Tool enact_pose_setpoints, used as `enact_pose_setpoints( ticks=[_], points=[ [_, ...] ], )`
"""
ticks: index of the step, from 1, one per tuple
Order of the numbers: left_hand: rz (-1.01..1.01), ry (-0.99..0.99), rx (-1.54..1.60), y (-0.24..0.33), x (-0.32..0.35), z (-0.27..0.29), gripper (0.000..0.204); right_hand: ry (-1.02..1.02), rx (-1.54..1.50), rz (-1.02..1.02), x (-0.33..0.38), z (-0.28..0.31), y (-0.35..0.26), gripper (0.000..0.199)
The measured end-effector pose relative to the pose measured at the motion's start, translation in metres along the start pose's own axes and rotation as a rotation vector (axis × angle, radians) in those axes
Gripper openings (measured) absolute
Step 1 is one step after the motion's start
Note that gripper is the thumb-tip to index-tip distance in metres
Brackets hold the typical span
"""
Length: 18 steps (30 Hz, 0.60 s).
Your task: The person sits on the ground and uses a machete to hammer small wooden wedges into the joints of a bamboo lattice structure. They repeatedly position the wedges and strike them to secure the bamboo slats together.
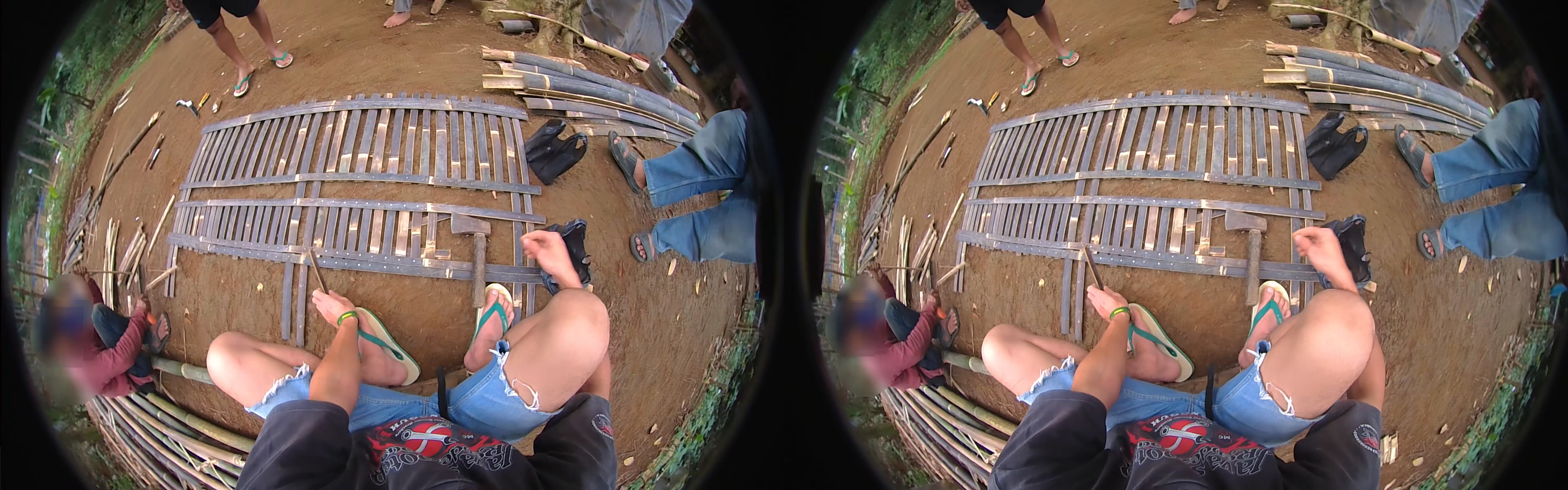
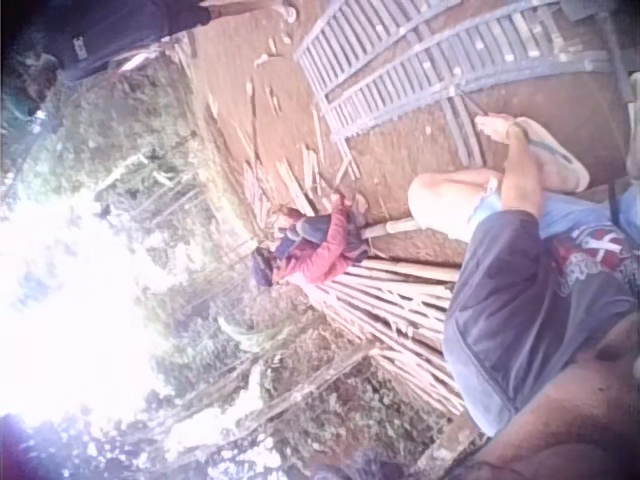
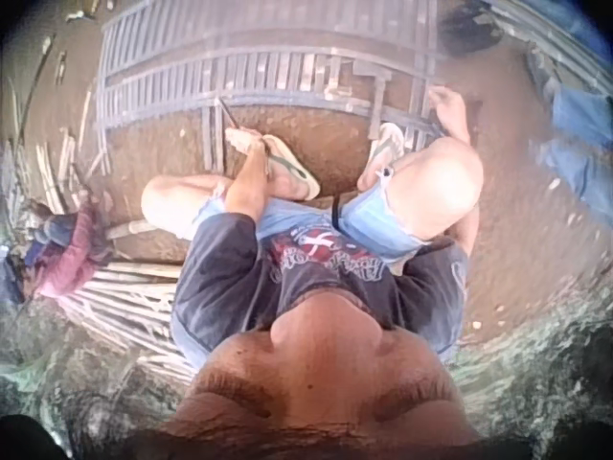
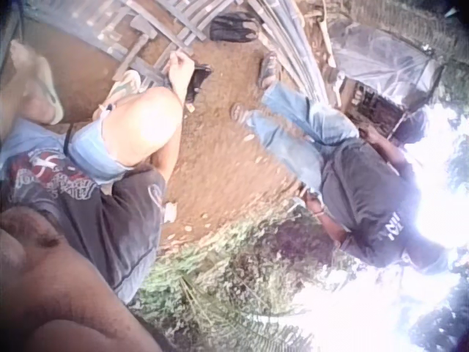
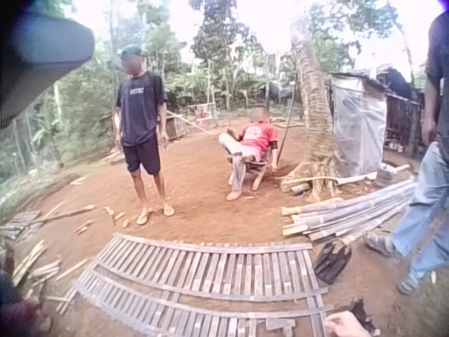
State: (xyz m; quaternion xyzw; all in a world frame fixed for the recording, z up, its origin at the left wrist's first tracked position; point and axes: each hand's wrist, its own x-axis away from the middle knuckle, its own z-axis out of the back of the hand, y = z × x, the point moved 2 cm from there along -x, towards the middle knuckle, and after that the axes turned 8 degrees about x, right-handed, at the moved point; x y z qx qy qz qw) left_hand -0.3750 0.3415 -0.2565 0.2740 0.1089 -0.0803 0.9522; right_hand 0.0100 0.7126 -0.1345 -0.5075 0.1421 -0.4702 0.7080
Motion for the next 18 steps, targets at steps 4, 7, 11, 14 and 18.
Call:
enact_pose_setpoints(
  ticks=[4,7,11,14,18],
  points=[
    [-0.277,-0.133,0.413,0.061,0.007,-0.026,0.023,-0.166,0.052,-0.059,-0.022,-0.076,0.040,0.019],
    [-0.188,-0.393,0.700,0.093,0.019,-0.055,0.022,-0.051,0.269,-0.132,-0.037,-0.126,0.051,0.018],
    [0.087,-0.706,0.886,0.122,0.048,-0.083,0.031,0.119,0.326,-0.291,-0.045,-0.164,0.044,0.014],
    [0.040,-0.808,0.843,0.149,0.076,-0.083,0.036,0.225,0.215,-0.252,-0.029,-0.156,0.048,0.016],
    [0.164,-1.085,0.871,0.160,0.098,-0.104,0.037,0.359,0.214,-0.120,-0.005,-0.115,0.028,0.015]
  ],
)
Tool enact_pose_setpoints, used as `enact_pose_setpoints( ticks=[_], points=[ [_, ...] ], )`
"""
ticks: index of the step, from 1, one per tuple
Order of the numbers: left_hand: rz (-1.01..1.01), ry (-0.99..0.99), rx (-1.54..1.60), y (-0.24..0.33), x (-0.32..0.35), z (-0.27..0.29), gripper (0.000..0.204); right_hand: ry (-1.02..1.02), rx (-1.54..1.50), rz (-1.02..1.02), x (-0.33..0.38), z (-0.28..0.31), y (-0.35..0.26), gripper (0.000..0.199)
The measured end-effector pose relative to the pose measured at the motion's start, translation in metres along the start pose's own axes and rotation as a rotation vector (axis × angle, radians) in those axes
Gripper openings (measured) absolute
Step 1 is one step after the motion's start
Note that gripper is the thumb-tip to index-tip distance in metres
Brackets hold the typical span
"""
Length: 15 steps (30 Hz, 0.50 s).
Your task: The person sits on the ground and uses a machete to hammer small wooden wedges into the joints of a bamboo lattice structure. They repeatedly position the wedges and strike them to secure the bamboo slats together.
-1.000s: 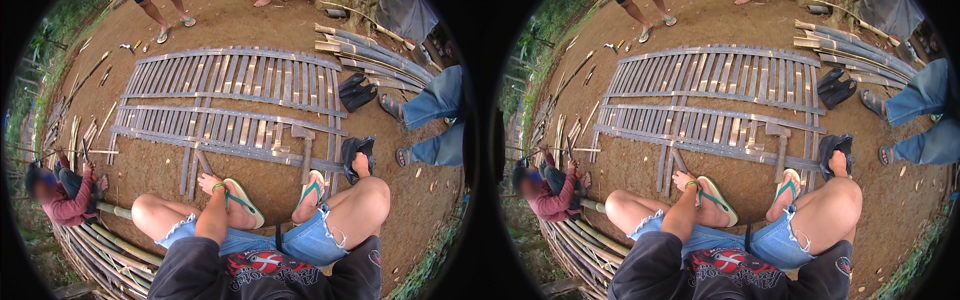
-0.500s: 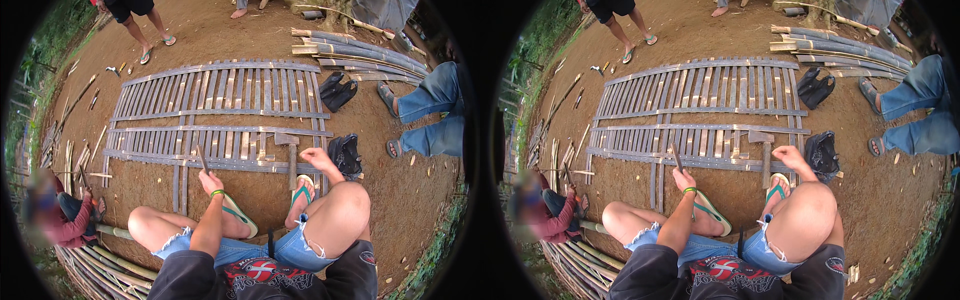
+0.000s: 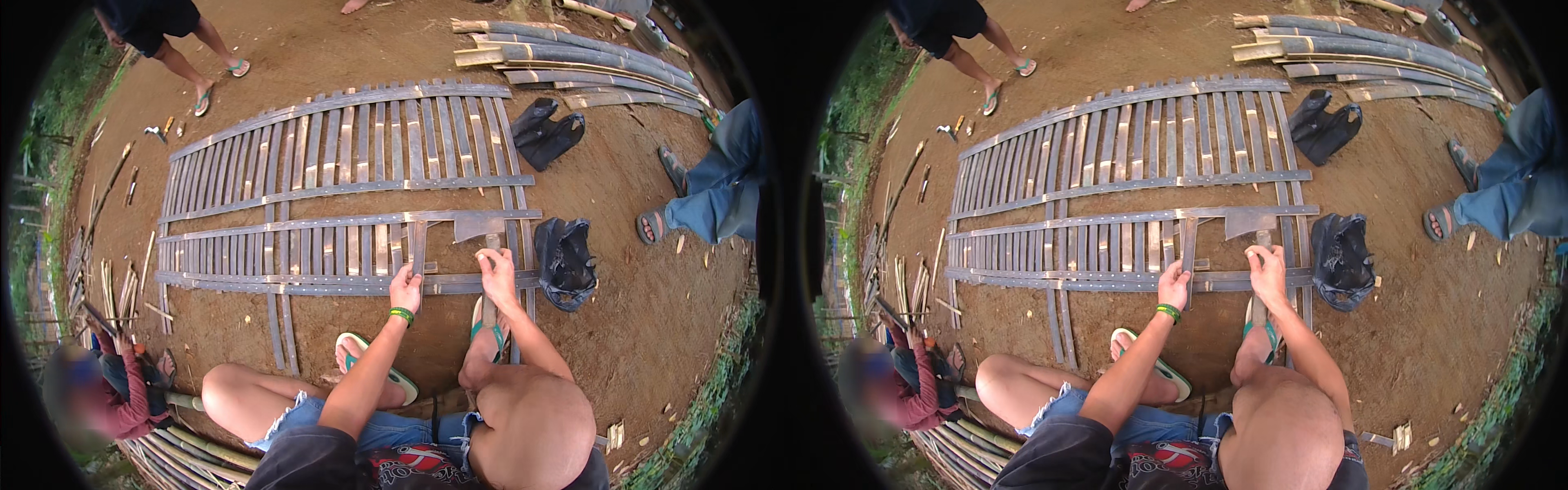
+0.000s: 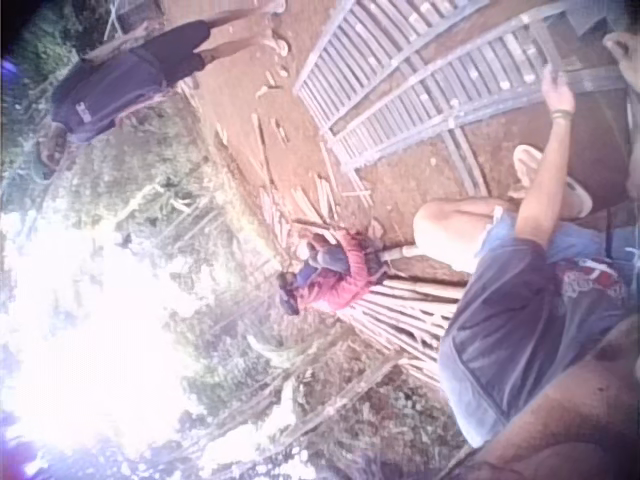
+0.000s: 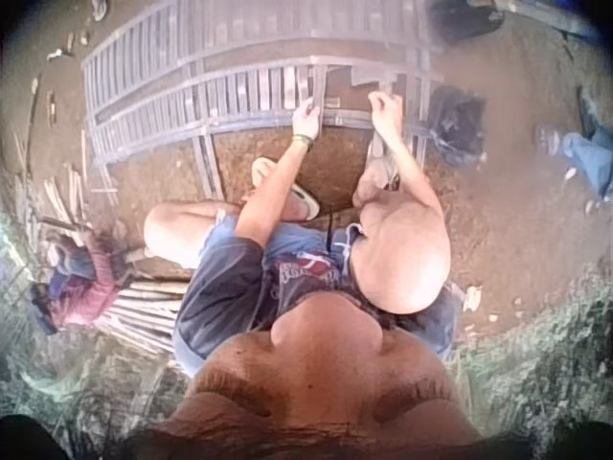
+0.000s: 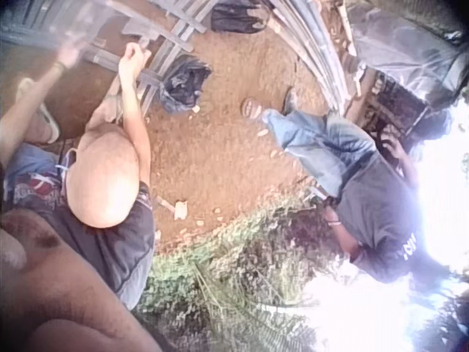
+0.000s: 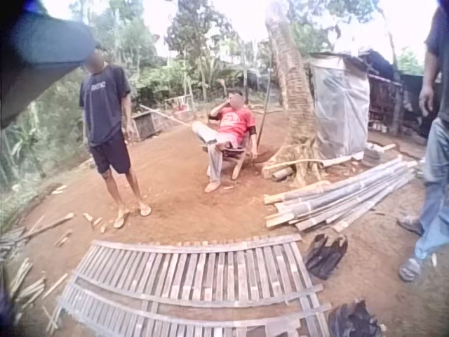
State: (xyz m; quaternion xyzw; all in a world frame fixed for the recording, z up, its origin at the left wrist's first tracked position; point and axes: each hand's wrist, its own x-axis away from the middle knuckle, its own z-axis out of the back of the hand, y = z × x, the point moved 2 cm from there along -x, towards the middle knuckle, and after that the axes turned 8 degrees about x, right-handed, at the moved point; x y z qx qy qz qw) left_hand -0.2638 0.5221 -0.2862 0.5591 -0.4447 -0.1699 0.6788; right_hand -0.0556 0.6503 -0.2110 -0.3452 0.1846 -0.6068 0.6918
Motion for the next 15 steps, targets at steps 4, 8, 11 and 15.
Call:
enact_pose_setpoints(
  ticks=[4,8,11,15],
  points=[
    [0.059,-0.048,-0.070,-0.003,-0.002,-0.022,0.038,0.188,-0.136,0.089,0.021,0.085,-0.014,0.011],
    [0.165,-0.063,0.004,-0.005,-0.009,-0.042,0.037,0.520,-0.121,-0.011,0.057,0.166,0.010,0.011],
    [0.235,-0.112,0.094,-0.012,-0.012,-0.047,0.036,0.780,0.004,-0.089,0.079,0.198,0.057,0.016],
    [0.212,-0.076,0.219,-0.019,-0.007,-0.053,0.033,0.872,0.202,-0.342,0.108,0.203,0.154,0.029]
  ],
)
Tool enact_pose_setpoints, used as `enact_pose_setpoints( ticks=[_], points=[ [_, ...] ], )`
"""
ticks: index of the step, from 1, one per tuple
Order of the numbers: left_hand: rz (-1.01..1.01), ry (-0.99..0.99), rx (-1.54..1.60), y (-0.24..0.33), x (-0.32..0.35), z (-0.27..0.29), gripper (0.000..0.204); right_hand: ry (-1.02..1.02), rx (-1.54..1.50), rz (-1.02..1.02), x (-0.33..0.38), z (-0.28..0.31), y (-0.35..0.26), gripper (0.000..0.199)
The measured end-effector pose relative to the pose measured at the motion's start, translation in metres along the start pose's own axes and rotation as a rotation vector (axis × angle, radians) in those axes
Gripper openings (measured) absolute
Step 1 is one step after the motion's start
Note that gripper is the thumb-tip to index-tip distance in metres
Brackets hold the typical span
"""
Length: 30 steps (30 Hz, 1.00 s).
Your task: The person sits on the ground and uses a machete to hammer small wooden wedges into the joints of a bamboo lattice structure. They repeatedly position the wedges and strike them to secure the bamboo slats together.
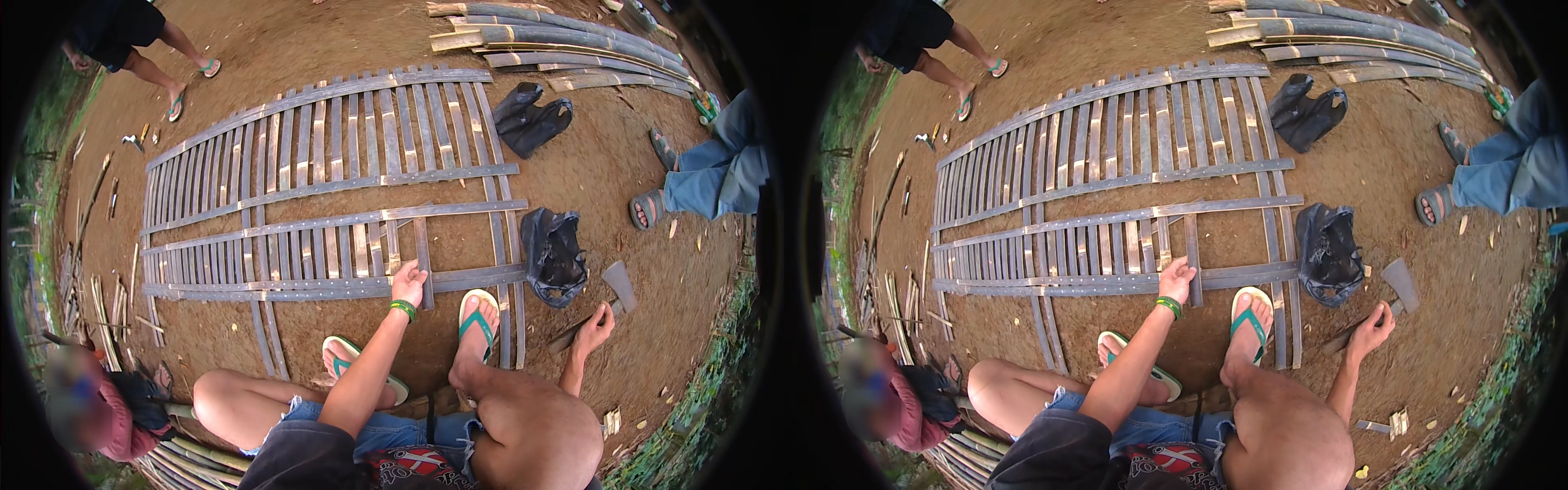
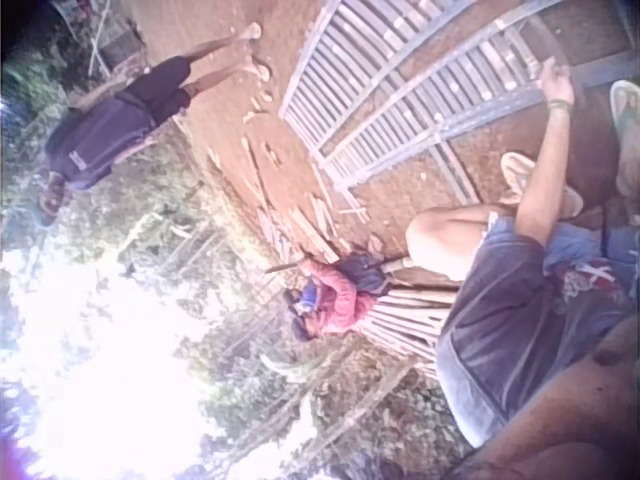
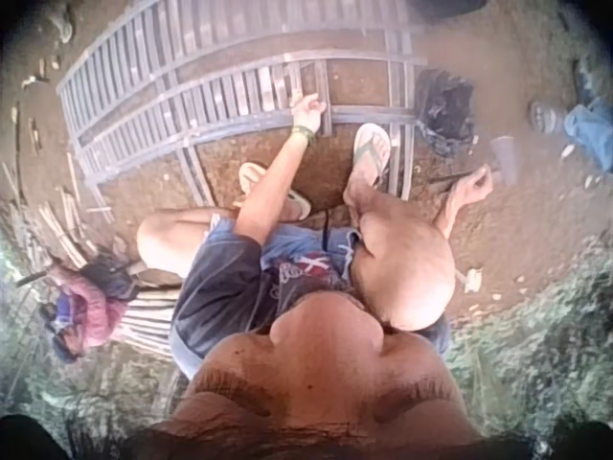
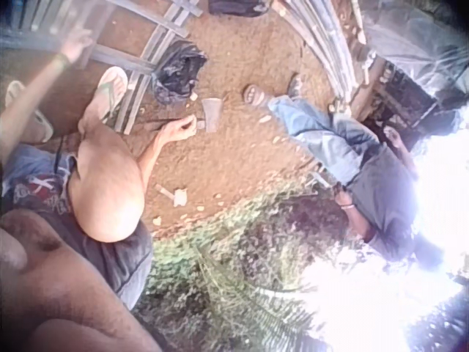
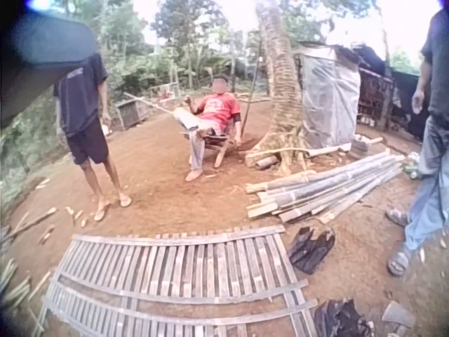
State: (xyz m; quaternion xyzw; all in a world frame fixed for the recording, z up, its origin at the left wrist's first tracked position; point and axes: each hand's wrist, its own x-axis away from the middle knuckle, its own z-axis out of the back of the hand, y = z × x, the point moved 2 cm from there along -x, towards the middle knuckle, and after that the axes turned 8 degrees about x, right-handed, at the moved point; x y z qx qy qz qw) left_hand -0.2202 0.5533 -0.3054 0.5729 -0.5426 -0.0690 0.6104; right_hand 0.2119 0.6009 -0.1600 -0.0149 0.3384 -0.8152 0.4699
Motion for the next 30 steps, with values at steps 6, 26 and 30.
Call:
enact_pose_setpoints(
  ticks=[6,26,30],
  points=[
    [0.013,0.116,-0.093,-0.002,-0.027,0.010,0.031,-0.214,0.211,-0.182,0.020,-0.036,0.127,0.037],
    [-0.173,0.114,-0.508,0.041,-0.077,0.020,0.030,-1.165,-0.402,0.528,0.156,-0.140,-0.215,0.013],
    [-0.404,0.096,-0.560,0.053,-0.077,0.021,0.027,-1.149,-0.308,0.723,0.183,-0.207,-0.214,0.015]
  ],
)
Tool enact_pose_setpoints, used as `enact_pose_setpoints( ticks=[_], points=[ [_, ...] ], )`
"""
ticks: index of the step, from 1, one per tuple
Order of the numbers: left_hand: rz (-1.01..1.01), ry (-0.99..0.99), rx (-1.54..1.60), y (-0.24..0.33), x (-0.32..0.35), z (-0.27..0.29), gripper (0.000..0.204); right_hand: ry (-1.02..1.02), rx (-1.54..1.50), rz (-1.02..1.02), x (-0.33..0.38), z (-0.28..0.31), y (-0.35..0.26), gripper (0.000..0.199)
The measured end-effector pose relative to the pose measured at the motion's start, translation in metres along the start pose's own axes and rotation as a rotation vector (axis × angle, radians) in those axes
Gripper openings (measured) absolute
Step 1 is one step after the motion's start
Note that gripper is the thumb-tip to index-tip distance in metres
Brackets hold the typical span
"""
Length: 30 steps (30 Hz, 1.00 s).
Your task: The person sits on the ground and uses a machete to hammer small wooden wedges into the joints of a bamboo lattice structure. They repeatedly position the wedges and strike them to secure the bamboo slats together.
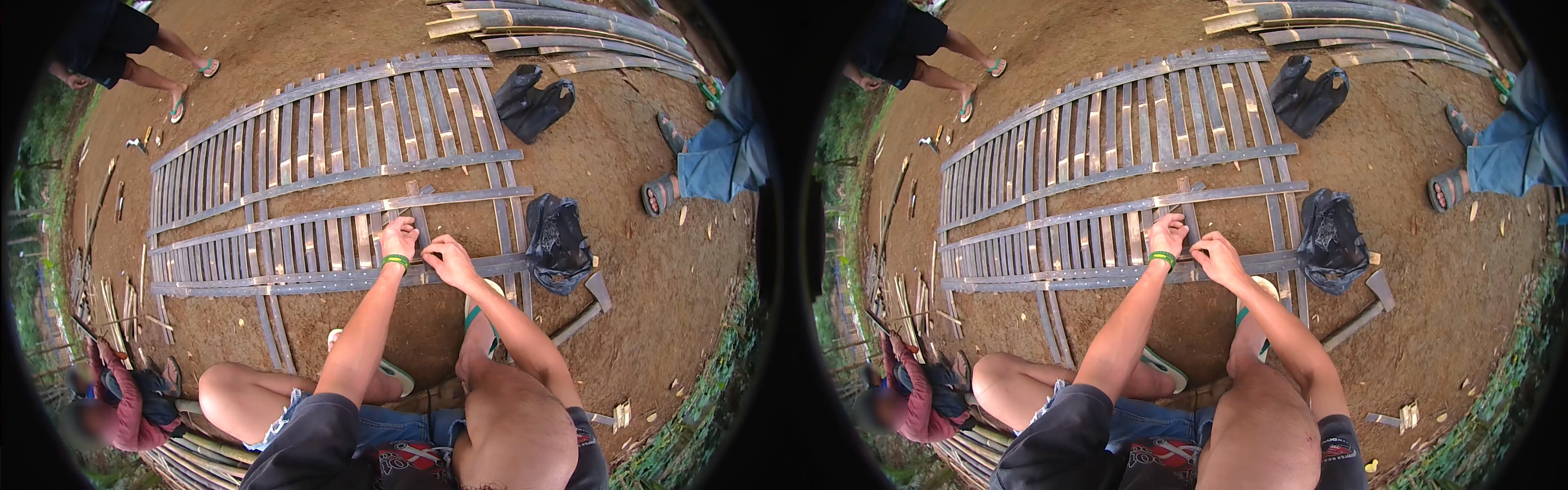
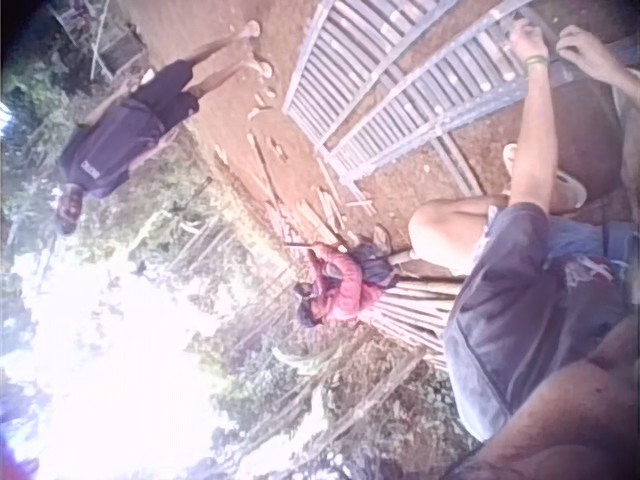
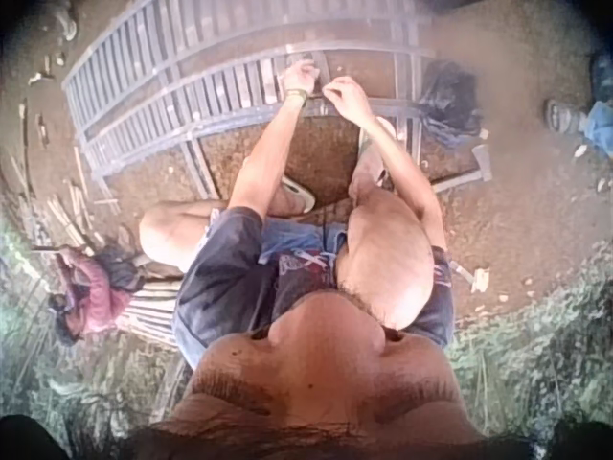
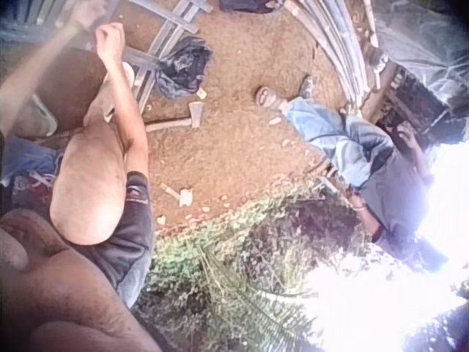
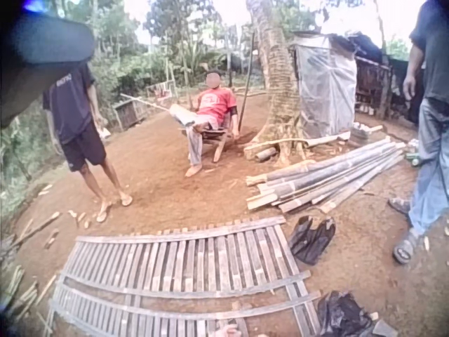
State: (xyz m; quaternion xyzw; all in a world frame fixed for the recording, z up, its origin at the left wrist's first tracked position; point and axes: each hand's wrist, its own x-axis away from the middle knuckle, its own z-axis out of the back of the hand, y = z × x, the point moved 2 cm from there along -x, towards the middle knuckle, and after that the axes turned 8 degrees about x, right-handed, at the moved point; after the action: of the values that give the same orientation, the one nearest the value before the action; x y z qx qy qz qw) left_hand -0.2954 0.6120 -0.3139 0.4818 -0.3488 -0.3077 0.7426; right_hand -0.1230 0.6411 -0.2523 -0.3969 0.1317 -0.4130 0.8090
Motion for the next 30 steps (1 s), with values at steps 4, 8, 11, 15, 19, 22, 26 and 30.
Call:
enact_pose_setpoints(
  ticks=[4,8,11,15,19,22,26,30],
  points=[
    [-0.114,-0.107,-0.222,0.041,0.021,0.000,0.019,-0.090,-0.032,-0.146,-0.020,-0.001,0.018,0.016],
    [-0.346,-0.143,-0.426,0.039,0.053,0.033,0.017,-0.138,-0.191,-0.207,-0.042,-0.007,0.022,0.018],
    [-0.413,-0.140,-0.493,0.038,0.078,0.044,0.024,-0.200,-0.206,-0.306,-0.051,-0.007,0.022,0.020],
    [-0.432,-0.274,-0.627,0.048,0.100,0.047,0.045,0.010,0.035,-0.158,-0.050,-0.010,0.024,0.019],
    [-0.454,-0.349,-0.754,0.039,0.105,0.053,0.062,-0.040,0.012,-0.212,-0.054,-0.012,0.016,0.018],
    [-0.478,-0.393,-0.794,0.038,0.095,0.053,0.061,-0.067,-0.045,-0.265,-0.057,-0.012,0.017,0.017],
    [-0.513,-0.420,-0.766,0.045,0.094,0.050,0.059,-0.153,-0.098,-0.276,-0.057,-0.010,0.026,0.015],
    [-0.509,-0.410,-0.758,0.042,0.094,0.058,0.059,-0.244,-0.130,-0.330,-0.051,-0.013,0.008,0.015]
  ],
)
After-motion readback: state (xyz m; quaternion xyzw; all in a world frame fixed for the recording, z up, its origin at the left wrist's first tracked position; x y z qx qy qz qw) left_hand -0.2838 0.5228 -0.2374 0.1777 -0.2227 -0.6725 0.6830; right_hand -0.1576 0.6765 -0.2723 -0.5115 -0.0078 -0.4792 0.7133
